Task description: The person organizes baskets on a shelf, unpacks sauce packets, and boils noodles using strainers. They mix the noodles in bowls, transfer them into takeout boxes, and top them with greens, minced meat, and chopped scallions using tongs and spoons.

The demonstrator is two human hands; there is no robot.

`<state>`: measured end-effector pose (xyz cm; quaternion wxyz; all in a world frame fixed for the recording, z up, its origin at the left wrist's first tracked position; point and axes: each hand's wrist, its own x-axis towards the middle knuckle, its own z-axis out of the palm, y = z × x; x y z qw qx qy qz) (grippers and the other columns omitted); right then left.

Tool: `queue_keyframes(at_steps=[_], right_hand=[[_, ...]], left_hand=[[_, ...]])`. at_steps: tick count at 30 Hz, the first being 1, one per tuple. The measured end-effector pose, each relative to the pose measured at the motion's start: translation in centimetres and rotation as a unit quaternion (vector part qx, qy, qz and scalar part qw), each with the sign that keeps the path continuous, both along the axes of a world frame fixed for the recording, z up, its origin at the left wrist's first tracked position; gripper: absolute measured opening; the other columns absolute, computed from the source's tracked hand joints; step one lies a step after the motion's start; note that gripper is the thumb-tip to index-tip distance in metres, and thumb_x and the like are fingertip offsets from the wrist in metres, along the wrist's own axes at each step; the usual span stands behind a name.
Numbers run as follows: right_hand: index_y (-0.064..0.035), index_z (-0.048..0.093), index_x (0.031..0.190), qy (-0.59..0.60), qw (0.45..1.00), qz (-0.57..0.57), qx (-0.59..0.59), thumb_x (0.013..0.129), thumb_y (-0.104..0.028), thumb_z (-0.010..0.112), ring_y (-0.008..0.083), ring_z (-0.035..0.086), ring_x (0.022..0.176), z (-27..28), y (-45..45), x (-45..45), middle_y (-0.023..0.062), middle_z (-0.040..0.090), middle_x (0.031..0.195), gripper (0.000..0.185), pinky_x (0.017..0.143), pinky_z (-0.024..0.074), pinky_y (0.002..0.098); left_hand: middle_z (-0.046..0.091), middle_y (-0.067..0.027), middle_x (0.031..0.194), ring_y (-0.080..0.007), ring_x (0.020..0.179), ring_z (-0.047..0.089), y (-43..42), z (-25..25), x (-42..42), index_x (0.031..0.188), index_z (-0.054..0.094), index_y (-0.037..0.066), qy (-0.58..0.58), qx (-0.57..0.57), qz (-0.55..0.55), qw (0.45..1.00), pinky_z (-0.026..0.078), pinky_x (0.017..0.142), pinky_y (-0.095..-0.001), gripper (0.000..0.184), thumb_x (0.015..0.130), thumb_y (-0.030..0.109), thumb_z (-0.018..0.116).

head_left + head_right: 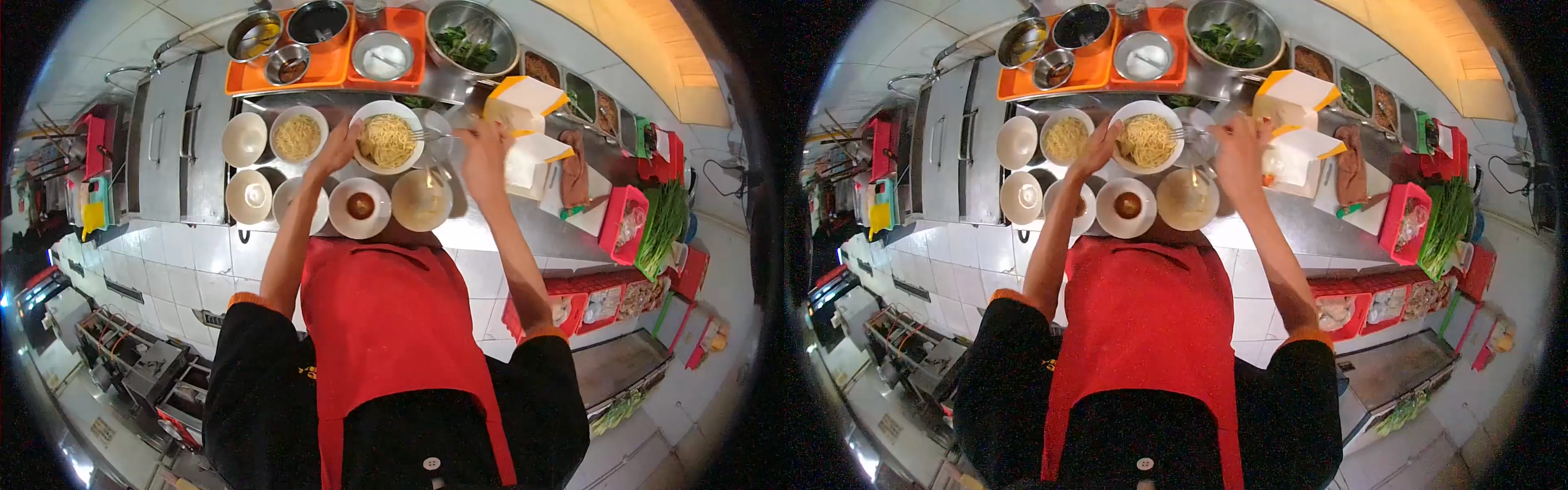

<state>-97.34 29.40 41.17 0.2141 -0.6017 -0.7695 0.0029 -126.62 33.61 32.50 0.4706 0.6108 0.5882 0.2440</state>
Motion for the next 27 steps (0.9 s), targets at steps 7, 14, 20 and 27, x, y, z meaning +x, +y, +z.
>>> queue_keyframes(at_steps=[7,14,20,27], right_hand=[[-0.0164,0.079,0.089,0.069,0.985,0.031,-0.152,0.077,-0.017,0.075,0.0258,0.059,0.095,-1.5,1.0,2.0,0.0051,0.063,0.081,0.012,0.098,0.0331,0.0462],[-0.0108,0.078,0.083,0.385,0.883,-0.012,-0.268,0.079,-0.021,0.077,0.0212,0.063,0.085,1.0,3.0,4.7,0.0057,0.069,0.084,0.011,0.091,0.0378,0.0434],[-0.0125,0.076,0.076,-0.14,0.989,0.041,0.015,0.077,-0.016,0.076,0.0247,0.058,0.087,4.6,3.9,3.6,0.0048,0.065,0.081,0.004,0.089,0.0332,0.0439],[-0.0062,0.074,0.072,0.36,0.889,0.005,-0.284,0.077,-0.023,0.08,0.0209,0.06,0.06,0.3,4.5,7.7,0.0044,0.061,0.08,0.018,0.089,0.0332,0.0422]], left_hand=[[0.064,-0.0317,0.116,-0.0418,0.113,0.061,-3.0,-0.1,7.2,0.125,0.058,-0.008,-0.098,0.04,0.129,0.986,0.044,0.099,-0.0436,0.066,0.104,0.05,0.033],[0.065,-0.0159,0.121,-0.0248,0.108,0.061,-3.1,-1.3,7.6,0.13,0.058,-0.004,-0.224,-0.073,0.127,0.964,0.047,0.096,-0.0366,0.086,0.099,0.07,0.028],[0.064,-0.0192,0.123,-0.0265,0.113,0.06,-1.8,-3.4,11.0,0.132,0.056,-0.006,-0.269,-0.103,0.142,0.947,0.044,0.1,-0.0365,0.084,0.101,0.066,0.027],[0.062,-0.0179,0.129,-0.0248,0.118,0.059,-1.5,-1.9,10.9,0.136,0.052,-0.006,-0.32,-0.119,0.114,0.933,0.042,0.104,-0.034,0.083,0.102,0.065,0.027]])
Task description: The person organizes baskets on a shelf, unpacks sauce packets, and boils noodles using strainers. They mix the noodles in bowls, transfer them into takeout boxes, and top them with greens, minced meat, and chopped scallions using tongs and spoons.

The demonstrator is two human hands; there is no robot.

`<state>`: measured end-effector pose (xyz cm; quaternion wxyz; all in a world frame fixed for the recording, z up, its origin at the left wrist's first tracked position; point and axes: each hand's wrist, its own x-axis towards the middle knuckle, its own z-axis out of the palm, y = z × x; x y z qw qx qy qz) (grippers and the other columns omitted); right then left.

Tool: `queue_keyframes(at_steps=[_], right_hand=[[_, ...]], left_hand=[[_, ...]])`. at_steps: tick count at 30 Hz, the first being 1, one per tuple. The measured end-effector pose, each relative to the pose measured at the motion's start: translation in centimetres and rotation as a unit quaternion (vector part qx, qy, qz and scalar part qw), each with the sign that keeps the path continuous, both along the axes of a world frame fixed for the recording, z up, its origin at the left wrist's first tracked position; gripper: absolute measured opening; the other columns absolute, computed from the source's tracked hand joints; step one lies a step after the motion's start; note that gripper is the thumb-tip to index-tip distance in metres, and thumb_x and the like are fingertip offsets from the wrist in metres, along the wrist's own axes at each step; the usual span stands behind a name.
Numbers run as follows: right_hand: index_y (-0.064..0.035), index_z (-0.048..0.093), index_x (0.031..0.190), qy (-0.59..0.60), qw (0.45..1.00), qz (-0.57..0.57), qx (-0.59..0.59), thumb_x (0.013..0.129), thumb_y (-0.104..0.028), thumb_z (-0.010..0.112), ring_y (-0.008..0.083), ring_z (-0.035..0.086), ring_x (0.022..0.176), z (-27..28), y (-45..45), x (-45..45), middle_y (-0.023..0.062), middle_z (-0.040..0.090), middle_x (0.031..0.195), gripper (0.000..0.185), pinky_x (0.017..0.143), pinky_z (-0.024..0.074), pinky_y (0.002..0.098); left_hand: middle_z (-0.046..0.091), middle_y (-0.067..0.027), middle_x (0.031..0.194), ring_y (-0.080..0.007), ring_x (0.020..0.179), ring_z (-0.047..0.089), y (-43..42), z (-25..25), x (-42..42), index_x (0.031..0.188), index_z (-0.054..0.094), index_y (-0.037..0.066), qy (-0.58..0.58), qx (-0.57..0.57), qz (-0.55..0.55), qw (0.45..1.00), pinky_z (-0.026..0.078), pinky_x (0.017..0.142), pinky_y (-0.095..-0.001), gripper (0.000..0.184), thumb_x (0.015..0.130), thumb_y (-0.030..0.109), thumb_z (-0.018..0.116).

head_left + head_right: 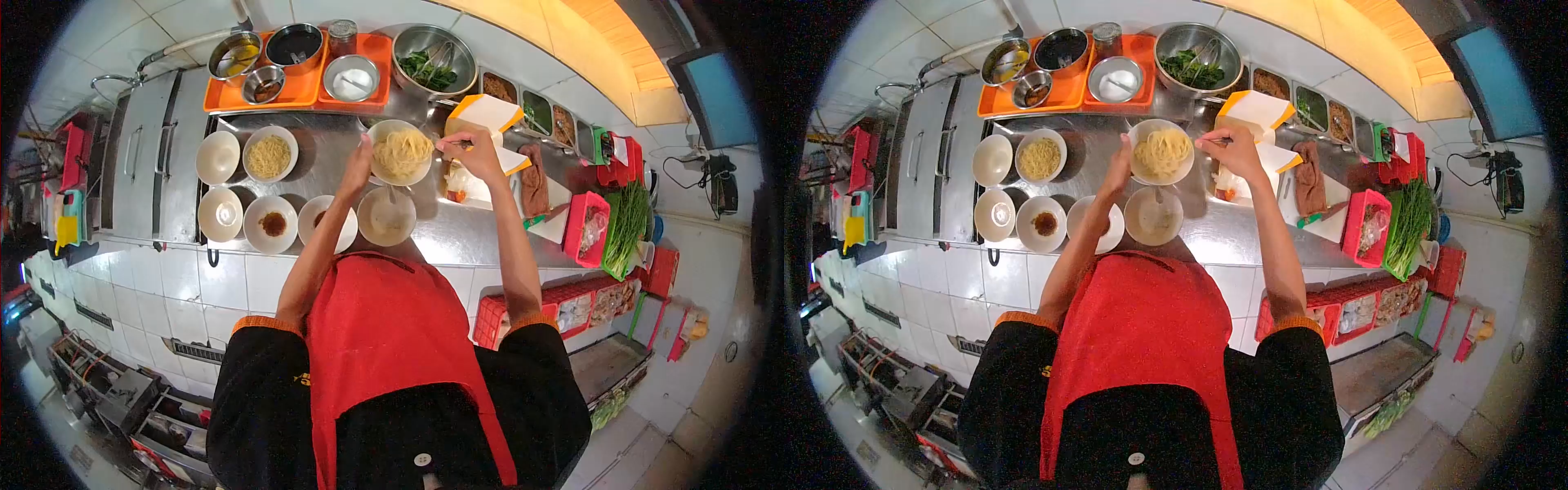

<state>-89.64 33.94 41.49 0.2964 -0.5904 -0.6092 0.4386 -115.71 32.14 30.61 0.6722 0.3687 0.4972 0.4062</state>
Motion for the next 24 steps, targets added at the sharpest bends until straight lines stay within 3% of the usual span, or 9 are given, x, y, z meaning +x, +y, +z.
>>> queue_keyframes(at_steps=[2,4,8,10,12,16,18,22,24], right_hand=[[-0.0075,0.074,0.071,-0.051,0.998,-0.02,-0.009,0.076,-0.022,0.079,0.0208,0.06,0.07,2.9,-0.8,-0.7,0.0043,0.06,0.079,0.016,0.087,0.0324,0.0399],[-0.0086,0.075,0.073,-0.42,0.869,0.025,0.261,0.075,-0.02,0.078,0.0216,0.057,0.084,5.5,-1.0,-1.2,0.0042,0.06,0.079,0.012,0.087,0.0331,0.0414],[-0.0094,0.076,0.077,-0.442,0.845,0.024,0.3,0.075,-0.02,0.077,0.0226,0.055,0.093,5.3,-1.4,-3.4,0.0044,0.06,0.08,0.011,0.086,0.0329,0.0438],[-0.009,0.076,0.077,-0.391,0.873,0.037,0.29,0.076,-0.019,0.077,0.0224,0.055,0.094,3.1,-1.8,-3.2,0.0041,0.06,0.081,0.01,0.087,0.0342,0.0434],[-0.0087,0.076,0.076,-0.048,0.998,-0.042,0.019,0.076,-0.02,0.078,0.0226,0.055,0.094,1.9,-1.6,-1.7,0.004,0.06,0.083,0.011,0.086,0.034,0.0427],[-0.0073,0.076,0.077,-0.437,0.871,-0.036,0.221,0.078,-0.015,0.075,0.027,0.056,0.103,6.2,-3.4,-0.9,0.0071,0.063,0.09,0.008,0.092,0.0344,0.0458],[-0.0073,0.076,0.079,-0.441,0.874,-0.038,0.2,0.078,-0.012,0.073,0.0285,0.056,0.107,6.3,-3.9,-2.0,0.0077,0.064,0.094,0.006,0.095,0.0335,0.0458],[-0.0054,0.074,0.084,-0.346,0.906,0.013,0.244,0.078,-0.014,0.076,0.0258,0.058,0.099,1.3,-4.5,-2.0,0.0061,0.068,0.092,0.01,0.089,0.039,0.0442],[-0.0046,0.074,0.091,-0.044,0.989,-0.082,0.115,0.075,-0.01,0.078,0.0266,0.059,0.098,0.8,-4.8,-0.8,0.0074,0.068,0.091,0.017,0.088,0.0406,0.0433]], left_hand=[[0.062,-0.0172,0.13,-0.0242,0.118,0.059,-0.2,0.1,-0.3,0.135,0.053,-0.006,-0.027,-0.026,-0.011,0.999,0.042,0.104,-0.0343,0.083,0.102,0.065,0.027],[0.062,-0.0159,0.13,-0.0229,0.12,0.058,0.0,0.9,-0.4,0.136,0.053,-0.005,-0.024,0.027,-0.022,0.999,0.042,0.104,-0.0344,0.083,0.101,0.066,0.027],[0.06,-0.0155,0.132,-0.0227,0.122,0.056,1.0,-0.8,1.8,0.137,0.053,-0.005,-0.053,0.092,-0.029,0.994,0.041,0.106,-0.0342,0.083,0.102,0.066,0.026],[0.059,-0.0151,0.134,-0.022,0.124,0.055,1.6,-2.7,3.5,0.138,0.052,-0.005,0.066,0.107,0.008,0.992,0.039,0.108,-0.0341,0.083,0.102,0.065,0.025],[0.058,-0.0167,0.135,-0.0246,0.126,0.054,1.2,-0.5,2.5,0.138,0.051,-0.005,0.021,0.061,-0.006,0.998,0.037,0.109,-0.0349,0.082,0.102,0.064,0.025],[0.058,-0.0198,0.134,-0.0296,0.126,0.054,1.1,-0.5,1.3,0.137,0.051,-0.006,-0.069,0.018,-0.006,0.997,0.036,0.111,-0.0374,0.081,0.103,0.063,0.025],[0.059,-0.0196,0.133,-0.0288,0.125,0.054,0.7,-0.6,2.4,0.136,0.052,-0.006,0.024,0.072,-0.003,0.997,0.037,0.11,-0.0375,0.081,0.103,0.063,0.025],[0.06,-0.0194,0.132,-0.0269,0.124,0.055,-0.4,3.0,4.3,0.135,0.053,-0.006,0.163,0.153,-0.034,0.974,0.038,0.108,-0.038,0.08,0.103,0.062,0.026],[0.06,-0.021,0.132,-0.0294,0.126,0.054,0.2,1.9,3.4,0.134,0.053,-0.006,0.084,0.107,-0.036,0.99,0.037,0.11,-0.0388,0.079,0.103,0.061,0.026]])
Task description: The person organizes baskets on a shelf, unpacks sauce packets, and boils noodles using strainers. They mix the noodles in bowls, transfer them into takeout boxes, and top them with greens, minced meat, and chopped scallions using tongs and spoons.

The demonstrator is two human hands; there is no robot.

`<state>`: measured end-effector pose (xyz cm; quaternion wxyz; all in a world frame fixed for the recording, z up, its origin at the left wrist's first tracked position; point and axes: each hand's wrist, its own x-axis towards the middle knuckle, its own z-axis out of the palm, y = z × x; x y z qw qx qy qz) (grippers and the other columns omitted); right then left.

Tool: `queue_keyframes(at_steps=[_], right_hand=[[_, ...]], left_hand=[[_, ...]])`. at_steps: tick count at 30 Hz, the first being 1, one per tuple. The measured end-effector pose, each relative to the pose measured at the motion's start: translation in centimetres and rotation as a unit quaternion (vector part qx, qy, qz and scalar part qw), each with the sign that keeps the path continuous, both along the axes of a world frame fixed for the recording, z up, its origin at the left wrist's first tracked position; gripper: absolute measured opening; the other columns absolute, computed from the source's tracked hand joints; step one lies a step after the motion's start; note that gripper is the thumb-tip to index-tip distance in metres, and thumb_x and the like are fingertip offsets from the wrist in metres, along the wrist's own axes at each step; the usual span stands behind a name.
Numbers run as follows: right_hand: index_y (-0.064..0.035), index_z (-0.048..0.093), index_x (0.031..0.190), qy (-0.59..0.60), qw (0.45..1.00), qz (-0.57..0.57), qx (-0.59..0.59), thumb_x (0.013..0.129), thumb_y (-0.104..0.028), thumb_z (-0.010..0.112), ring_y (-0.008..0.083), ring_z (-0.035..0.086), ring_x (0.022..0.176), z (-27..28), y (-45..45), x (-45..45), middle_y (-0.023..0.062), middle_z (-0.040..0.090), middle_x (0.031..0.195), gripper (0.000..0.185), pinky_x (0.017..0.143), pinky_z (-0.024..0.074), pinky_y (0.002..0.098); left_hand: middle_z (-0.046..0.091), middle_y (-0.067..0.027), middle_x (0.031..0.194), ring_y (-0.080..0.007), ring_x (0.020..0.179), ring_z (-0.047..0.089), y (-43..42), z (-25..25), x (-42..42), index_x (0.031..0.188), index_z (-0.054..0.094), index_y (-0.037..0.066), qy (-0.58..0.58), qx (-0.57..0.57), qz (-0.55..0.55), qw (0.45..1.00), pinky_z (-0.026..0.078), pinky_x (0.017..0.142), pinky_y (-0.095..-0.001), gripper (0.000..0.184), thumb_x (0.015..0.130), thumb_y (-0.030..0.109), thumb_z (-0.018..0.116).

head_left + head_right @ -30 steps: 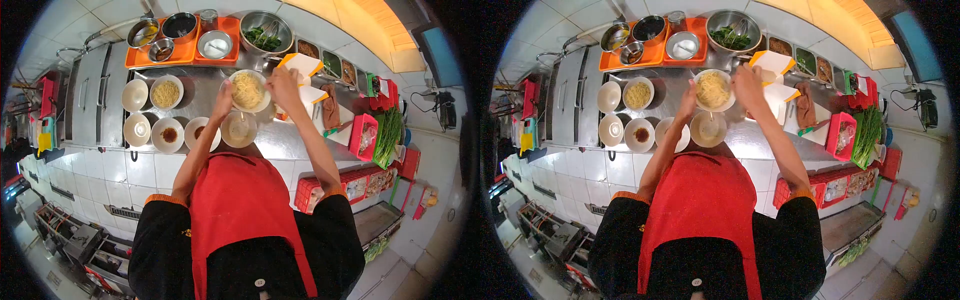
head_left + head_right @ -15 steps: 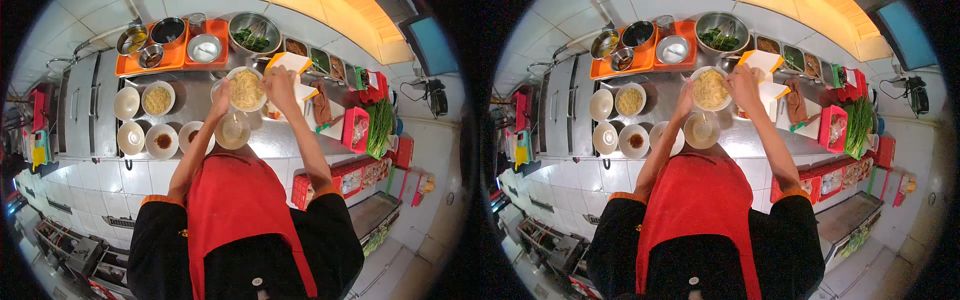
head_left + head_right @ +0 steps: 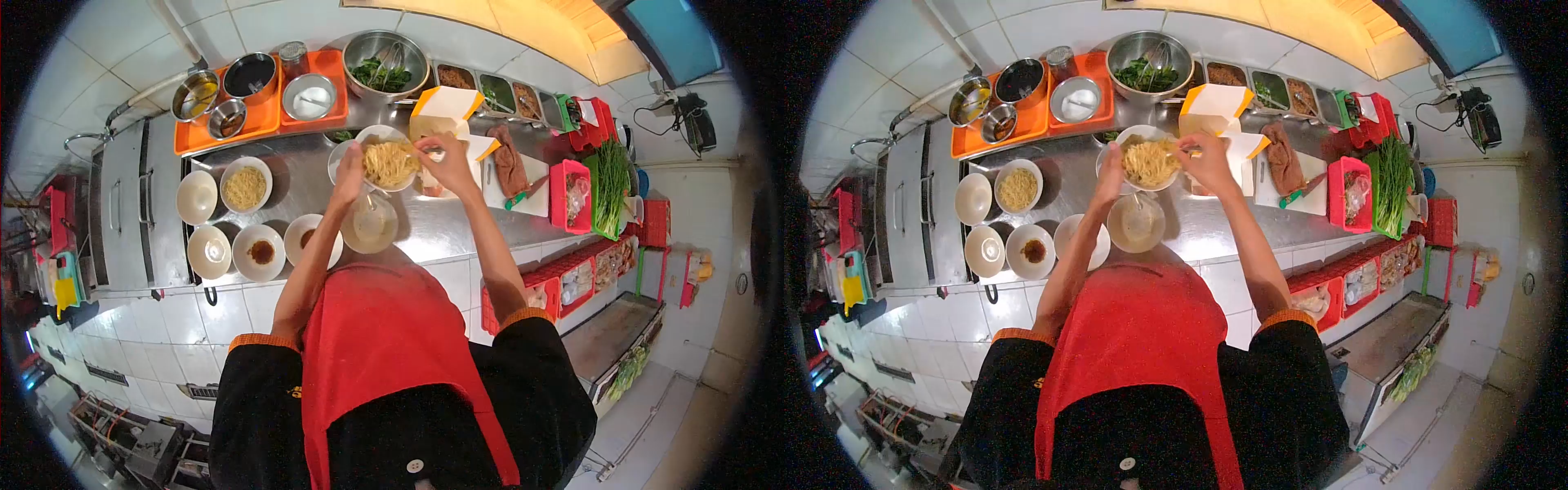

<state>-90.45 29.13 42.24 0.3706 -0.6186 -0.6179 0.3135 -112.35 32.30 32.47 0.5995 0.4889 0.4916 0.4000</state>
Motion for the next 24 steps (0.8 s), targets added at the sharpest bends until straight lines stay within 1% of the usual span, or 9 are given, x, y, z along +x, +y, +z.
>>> queue_keyframes(at_steps=[4,7,11,13,14,17,21,23,24], right_hand=[[-0.0075,0.066,0.099,-0.327,0.94,-0.045,0.09,0.076,-0.009,0.078,0.0237,0.059,0.094,5.0,-2.0,1.0,0.005,0.064,0.086,0.026,0.086,0.0376,0.0427],[-0.0097,0.062,0.097,-0.261,0.96,-0.038,0.094,0.076,-0.011,0.079,0.0225,0.059,0.093,0.8,-1.5,-0.2,0.0035,0.064,0.087,0.027,0.089,0.0329,0.042],[-0.0084,0.059,0.096,-0.108,0.992,-0.044,0.058,0.075,-0.014,0.08,0.0211,0.061,0.089,-0.1,-1.3,1.2,0.0039,0.064,0.088,0.03,0.089,0.0339,0.0399],[-0.0075,0.058,0.094,0.075,0.995,-0.062,0.018,0.075,-0.017,0.081,0.0195,0.062,0.083,0.8,-1.9,1.6,0.0032,0.063,0.086,0.031,0.085,0.0362,0.0383],[-0.0075,0.058,0.094,0.079,0.995,-0.066,0.016,0.075,-0.017,0.081,0.0195,0.062,0.083,0.5,-1.9,1.9,0.0032,0.063,0.086,0.031,0.085,0.0362,0.0383],[-0.0085,0.058,0.09,-0.279,0.954,-0.038,0.105,0.074,-0.01,0.078,0.0241,0.059,0.09,1.1,-2.1,2.4,0.0052,0.063,0.086,0.026,0.086,0.0348,0.0396],[-0.0097,0.056,0.091,-0.314,0.933,-0.08,0.153,0.073,-0.011,0.077,0.0233,0.058,0.088,0.7,-2.6,0.7,0.0036,0.06,0.085,0.028,0.086,0.0339,0.0402],[-0.0094,0.056,0.091,-0.254,0.957,-0.071,0.122,0.072,-0.012,0.078,0.0242,0.058,0.089,-0.5,-2.9,0.4,0.0045,0.06,0.086,0.029,0.087,0.034,0.0406],[-0.0092,0.056,0.091,-0.196,0.974,-0.06,0.093,0.071,-0.012,0.079,0.025,0.059,0.09,-1.0,-2.9,0.4,0.0055,0.061,0.087,0.03,0.087,0.0342,0.0411]], left_hand=[[0.056,-0.0247,0.136,-0.0345,0.132,0.049,-0.3,0.0,-1.2,0.135,0.051,-0.008,-0.134,-0.062,-0.035,0.988,0.033,0.113,-0.0406,0.079,0.104,0.06,0.027],[0.052,-0.0179,0.142,-0.0276,0.132,0.049,-1.7,1.0,0.9,0.142,0.047,-0.003,0.063,-0.001,0.003,0.998,0.034,0.112,-0.0368,0.082,0.102,0.065,0.024],[0.049,-0.024,0.145,-0.0349,0.137,0.043,-1.0,-0.2,0.8,0.141,0.045,-0.008,0.022,-0.012,-0.031,0.999,0.029,0.115,-0.0395,0.082,0.103,0.061,0.025],[0.051,-0.0159,0.144,-0.0267,0.132,0.05,-1.1,-0.9,-0.1,0.146,0.043,-0.001,-0.078,-0.06,-0.05,0.994,0.033,0.113,-0.0363,0.086,0.1,0.069,0.023],[0.051,-0.0159,0.144,-0.0267,0.132,0.05,-0.9,-2.0,-0.3,0.146,0.043,-0.001,-0.074,-0.063,-0.054,0.994,0.033,0.113,-0.0363,0.086,0.1,0.069,0.023],[0.056,-0.0164,0.138,-0.0251,0.128,0.053,0.1,-5.1,-0.2,0.139,0.048,-0.007,-0.184,-0.082,-0.047,0.978,0.037,0.11,-0.0354,0.081,0.103,0.062,0.024],[0.057,-0.0167,0.137,-0.0252,0.127,0.053,-0.3,-5.5,1.3,0.138,0.049,-0.007,-0.182,-0.08,-0.05,0.979,0.038,0.109,-0.0353,0.081,0.104,0.062,0.023],[0.058,-0.0166,0.136,-0.0254,0.126,0.055,-1.8,-1.6,2.8,0.137,0.051,-0.007,0.073,0.017,-0.026,0.997,0.039,0.109,-0.0352,0.083,0.103,0.063,0.023],[0.058,-0.0166,0.136,-0.0254,0.126,0.055,-1.7,-1.9,2.8,0.137,0.051,-0.007,0.073,0.018,-0.023,0.997,0.039,0.109,-0.0352,0.083,0.103,0.063,0.023]])
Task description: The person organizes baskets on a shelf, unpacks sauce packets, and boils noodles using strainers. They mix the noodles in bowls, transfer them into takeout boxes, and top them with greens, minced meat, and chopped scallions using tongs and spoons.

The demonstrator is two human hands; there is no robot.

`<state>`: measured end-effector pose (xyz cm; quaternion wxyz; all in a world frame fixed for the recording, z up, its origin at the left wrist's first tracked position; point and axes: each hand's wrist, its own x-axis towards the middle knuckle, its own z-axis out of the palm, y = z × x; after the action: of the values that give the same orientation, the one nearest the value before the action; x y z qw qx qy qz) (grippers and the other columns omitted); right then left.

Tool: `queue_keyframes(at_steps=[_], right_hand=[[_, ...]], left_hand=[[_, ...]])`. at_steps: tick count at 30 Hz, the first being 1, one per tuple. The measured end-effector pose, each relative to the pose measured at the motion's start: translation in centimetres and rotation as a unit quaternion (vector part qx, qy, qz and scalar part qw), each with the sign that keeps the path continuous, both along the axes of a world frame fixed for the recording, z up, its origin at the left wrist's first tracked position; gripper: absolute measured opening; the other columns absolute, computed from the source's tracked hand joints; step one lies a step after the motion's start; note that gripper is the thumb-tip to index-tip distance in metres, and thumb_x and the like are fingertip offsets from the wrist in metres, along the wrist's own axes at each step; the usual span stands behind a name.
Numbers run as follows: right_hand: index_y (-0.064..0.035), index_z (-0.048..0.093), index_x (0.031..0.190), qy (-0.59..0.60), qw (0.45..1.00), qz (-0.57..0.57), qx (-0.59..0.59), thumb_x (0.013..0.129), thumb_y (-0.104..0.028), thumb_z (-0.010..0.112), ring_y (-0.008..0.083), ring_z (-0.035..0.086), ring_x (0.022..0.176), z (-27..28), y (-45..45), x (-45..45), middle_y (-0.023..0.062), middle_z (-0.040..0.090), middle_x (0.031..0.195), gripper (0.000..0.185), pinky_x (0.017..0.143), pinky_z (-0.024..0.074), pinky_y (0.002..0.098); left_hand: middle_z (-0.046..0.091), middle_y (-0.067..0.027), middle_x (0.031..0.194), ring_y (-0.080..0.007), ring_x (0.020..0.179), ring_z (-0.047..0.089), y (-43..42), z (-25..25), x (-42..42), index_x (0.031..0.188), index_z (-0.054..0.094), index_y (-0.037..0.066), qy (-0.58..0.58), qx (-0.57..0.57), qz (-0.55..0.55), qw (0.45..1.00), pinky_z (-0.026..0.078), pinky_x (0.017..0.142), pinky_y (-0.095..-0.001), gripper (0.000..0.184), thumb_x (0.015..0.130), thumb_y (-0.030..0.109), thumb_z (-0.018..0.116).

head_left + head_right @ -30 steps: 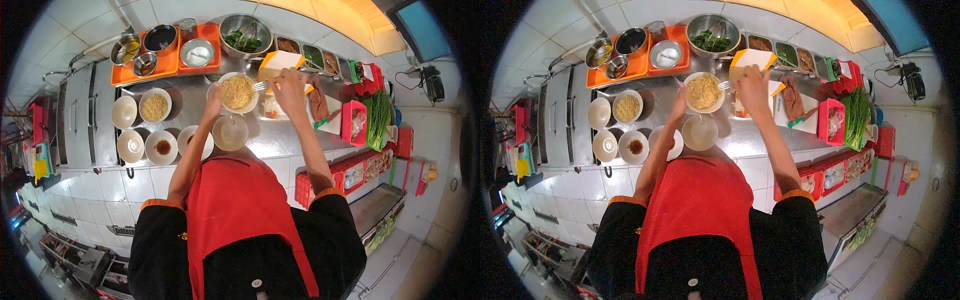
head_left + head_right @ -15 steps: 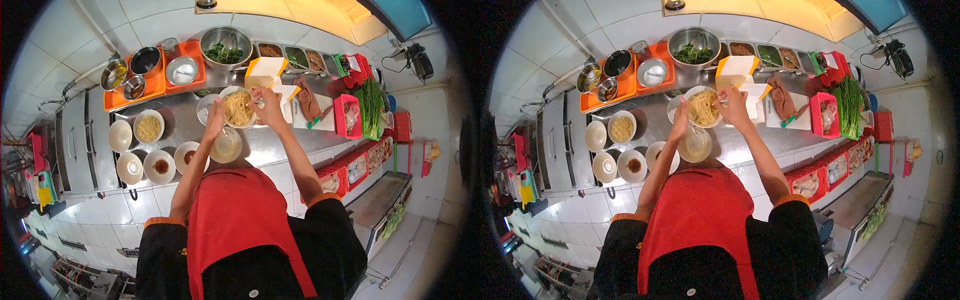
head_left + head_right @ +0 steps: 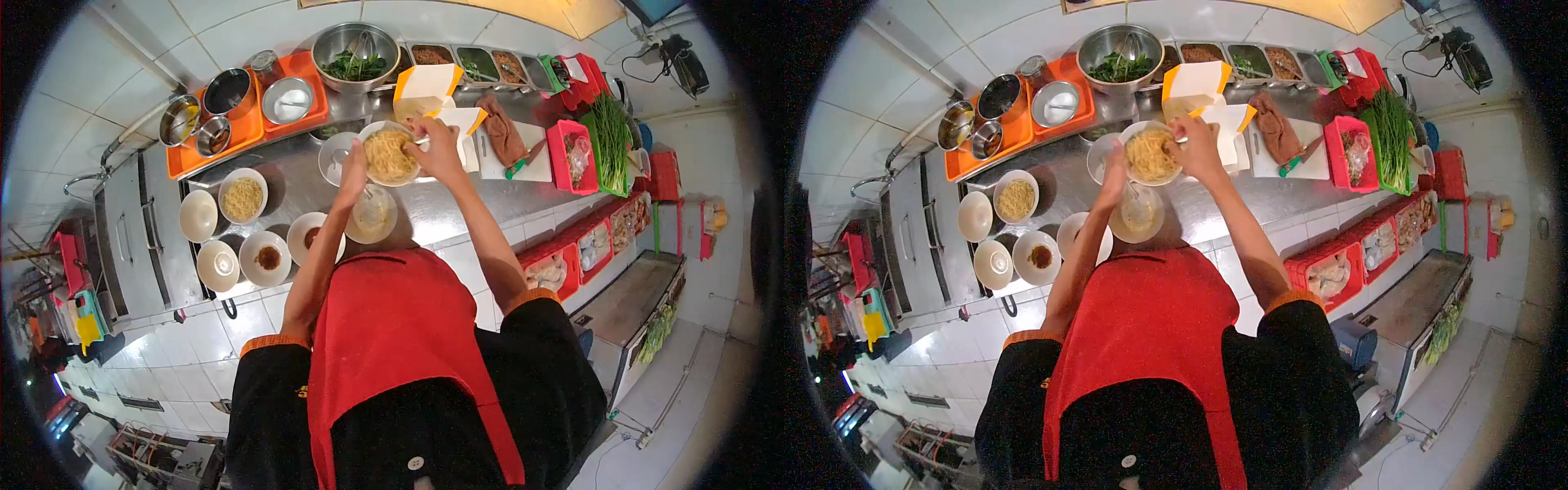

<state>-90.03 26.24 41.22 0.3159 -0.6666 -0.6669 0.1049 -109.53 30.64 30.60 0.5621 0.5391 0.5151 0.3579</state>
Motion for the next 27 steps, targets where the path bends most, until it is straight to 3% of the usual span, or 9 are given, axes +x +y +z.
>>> queue_keyframes(at_steps=[1,4,8,12,16,18,20,25,27], right_hand=[[-0.0098,0.055,0.089,0.154,0.988,0.001,0.014,0.07,-0.014,0.08,0.0245,0.059,0.089,-2.3,0.4,1.5,0.0049,0.06,0.085,0.032,0.088,0.0336,0.0421],[-0.0101,0.054,0.089,0.133,0.989,-0.051,-0.044,0.07,-0.013,0.08,0.0246,0.059,0.087,-0.3,-0.4,4.1,0.0049,0.06,0.083,0.032,0.088,0.033,0.0428],[-0.0086,0.054,0.088,-0.186,0.979,-0.084,0.021,0.072,-0.014,0.082,0.0231,0.058,0.085,1.1,-1.6,3.9,0.0035,0.057,0.082,0.033,0.087,0.0348,0.0411],[-0.0084,0.052,0.087,-0.027,0.997,-0.048,0.056,0.072,-0.012,0.082,0.0202,0.06,0.081,0.3,-2.3,4.3,0.0037,0.06,0.082,0.033,0.084,0.0395,0.0393],[-0.0068,0.048,0.085,0.262,0.964,-0.035,0.017,0.07,-0.008,0.083,0.0174,0.065,0.068,-1.1,-2.4,7.7,0.0048,0.059,0.076,0.038,0.062,0.0498,0.0315],[-0.0067,0.049,0.083,0.312,0.948,-0.055,-0.023,0.072,-0.007,0.081,0.0215,0.063,0.075,1.4,-3.4,7.3,0.0049,0.058,0.076,0.034,0.074,0.0478,0.0373],[-0.0072,0.05,0.084,-0.183,0.977,-0.086,0.065,0.074,-0.007,0.078,0.0264,0.058,0.082,3.4,-4.3,7.6,0.0063,0.057,0.077,0.029,0.084,0.0401,0.0423],[-0.0075,0.052,0.085,-0.152,0.982,-0.096,0.057,0.074,-0.009,0.076,0.0274,0.056,0.085,3.1,-4.4,6.9,0.0075,0.057,0.078,0.027,0.087,0.0334,0.0424],[-0.0082,0.05,0.084,0.003,0.998,-0.064,-0.009,0.074,-0.013,0.08,0.0235,0.057,0.085,0.2,-4.2,7.1,0.0045,0.057,0.082,0.033,0.087,0.0333,0.0393]], left_hand=[[0.057,-0.0176,0.137,-0.0263,0.127,0.054,0.8,-1.3,0.1,0.136,0.051,-0.007,-0.081,-0.068,-0.013,0.994,0.039,0.108,-0.0355,0.083,0.103,0.063,0.022],[0.055,-0.0195,0.139,-0.0273,0.128,0.053,3.2,-4.0,-0.4,0.137,0.051,-0.007,-0.132,-0.137,-0.061,0.98,0.039,0.108,-0.0363,0.084,0.103,0.064,0.021],[0.057,-0.0207,0.137,-0.028,0.127,0.053,1.8,-2.2,2.1,0.136,0.052,-0.006,-0.166,-0.132,-0.091,0.973,0.04,0.107,-0.0373,0.087,0.101,0.067,0.02],[0.06,-0.019,0.133,-0.0266,0.123,0.057,0.4,-0.2,4.5,0.135,0.053,-0.005,-0.012,0.005,-0.1,0.995,0.041,0.106,-0.0356,0.088,0.1,0.069,0.02],[0.059,-0.0177,0.135,-0.0256,0.12,0.06,1.5,-3.2,4.3,0.137,0.053,-0.001,-0.084,-0.107,-0.065,0.988,0.045,0.103,-0.0354,0.088,0.098,0.072,0.022],[0.057,-0.0176,0.137,-0.0253,0.119,0.061,1.4,-3.2,4.4,0.138,0.052,0.0,-0.134,-0.177,-0.074,0.972,0.046,0.102,-0.0355,0.088,0.098,0.072,0.023],[0.06,-0.0176,0.133,-0.0242,0.117,0.062,1.0,-2.7,5.3,0.136,0.055,0.001,-0.244,-0.246,-0.046,0.937,0.048,0.098,-0.0364,0.089,0.097,0.074,0.024],[0.061,-0.0149,0.132,-0.0243,0.122,0.06,0.4,-1.0,7.3,0.141,0.05,0.003,-0.123,-0.142,-0.16,0.969,0.049,0.1,-0.0388,0.088,0.096,0.075,0.023],[0.055,-0.0149,0.14,-0.026,0.128,0.056,0.4,-0.1,7.6,0.146,0.042,0.003,-0.124,-0.126,-0.194,0.965,0.049,0.101,-0.0421,0.091,0.095,0.076,0.022]])
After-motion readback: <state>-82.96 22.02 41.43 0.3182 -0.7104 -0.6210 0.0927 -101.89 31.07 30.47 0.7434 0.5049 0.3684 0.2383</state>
